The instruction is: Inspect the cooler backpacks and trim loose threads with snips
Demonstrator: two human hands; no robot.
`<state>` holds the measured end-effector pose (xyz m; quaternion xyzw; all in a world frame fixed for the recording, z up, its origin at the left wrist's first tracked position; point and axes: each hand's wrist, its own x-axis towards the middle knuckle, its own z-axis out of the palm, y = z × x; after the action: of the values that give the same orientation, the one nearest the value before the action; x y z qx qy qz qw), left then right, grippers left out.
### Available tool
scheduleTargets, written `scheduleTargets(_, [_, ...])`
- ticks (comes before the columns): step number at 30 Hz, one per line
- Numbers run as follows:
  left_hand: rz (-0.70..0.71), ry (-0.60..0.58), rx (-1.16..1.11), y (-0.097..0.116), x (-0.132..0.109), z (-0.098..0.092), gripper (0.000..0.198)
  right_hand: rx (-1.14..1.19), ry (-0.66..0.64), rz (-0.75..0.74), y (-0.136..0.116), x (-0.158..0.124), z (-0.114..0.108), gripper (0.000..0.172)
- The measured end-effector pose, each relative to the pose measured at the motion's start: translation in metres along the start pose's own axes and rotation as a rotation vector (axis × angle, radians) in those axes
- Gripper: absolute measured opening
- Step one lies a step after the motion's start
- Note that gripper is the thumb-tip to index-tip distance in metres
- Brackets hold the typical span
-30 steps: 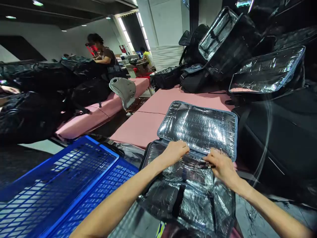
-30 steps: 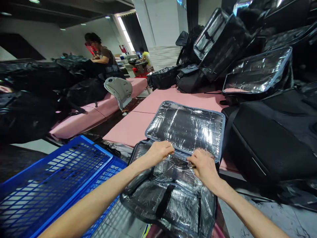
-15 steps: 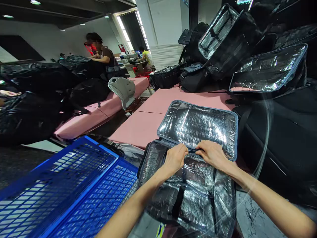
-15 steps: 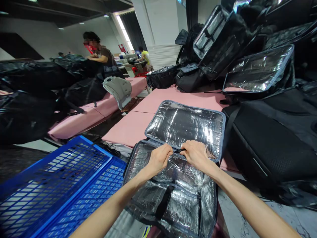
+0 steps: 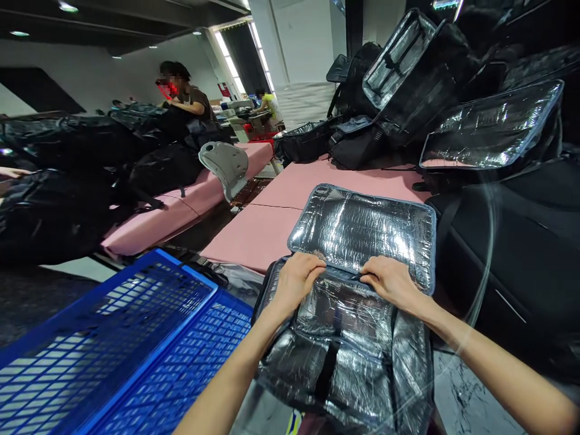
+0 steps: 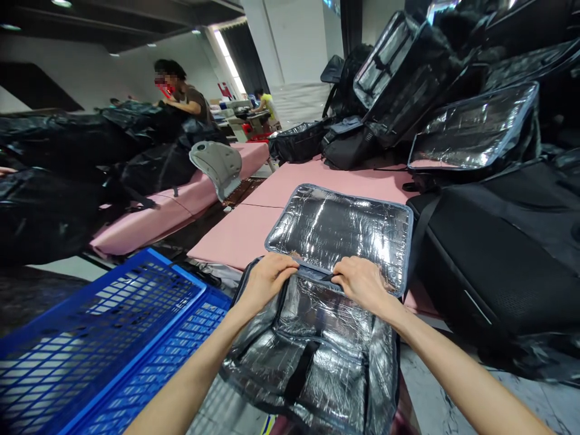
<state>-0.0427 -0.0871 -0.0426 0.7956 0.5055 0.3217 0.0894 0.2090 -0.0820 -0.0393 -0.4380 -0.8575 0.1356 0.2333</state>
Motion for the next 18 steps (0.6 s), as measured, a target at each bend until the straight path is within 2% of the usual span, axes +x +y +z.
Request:
scheduleTargets(3, [0.016, 0.018, 0.056, -0.012, 0.003, 0.006, 0.015, 0.103, 0.006, 0.094, 0.0, 0.0, -0.003, 0.013])
scheduleTargets(6, [0.063, -0.036, 0.15, -0.018, 0.016, 0.005, 0.015, -0.084, 0.028, 0.134, -0.006, 0.003, -0.001, 0.02])
scheduleTargets(9, [0.16, -0.205, 0.252, -0.018, 0.033, 0.001, 0.014, -0.313, -0.07, 0.098, -0.017, 0.01, 0.004, 0.023])
scheduleTargets(11, [0.222, -0.267, 0.29, -0.018, 0.041, -0.002, 0.016, -0.387, -0.139, 0.078, -0.023, 0.014, 0.008, 0.028])
scheduleTargets(15, [0.372, -0.323, 0.365, -0.02, 0.043, 0.002, 0.014, -0.452, -0.218, 0.114, -0.028, 0.016, 0.017, 0.029])
scheduleTargets(18, [0.41, -0.312, 0.382, -0.02, 0.042, 0.008, 0.021, -0.407, -0.228, 0.153, -0.029, 0.021, 0.019, 0.029])
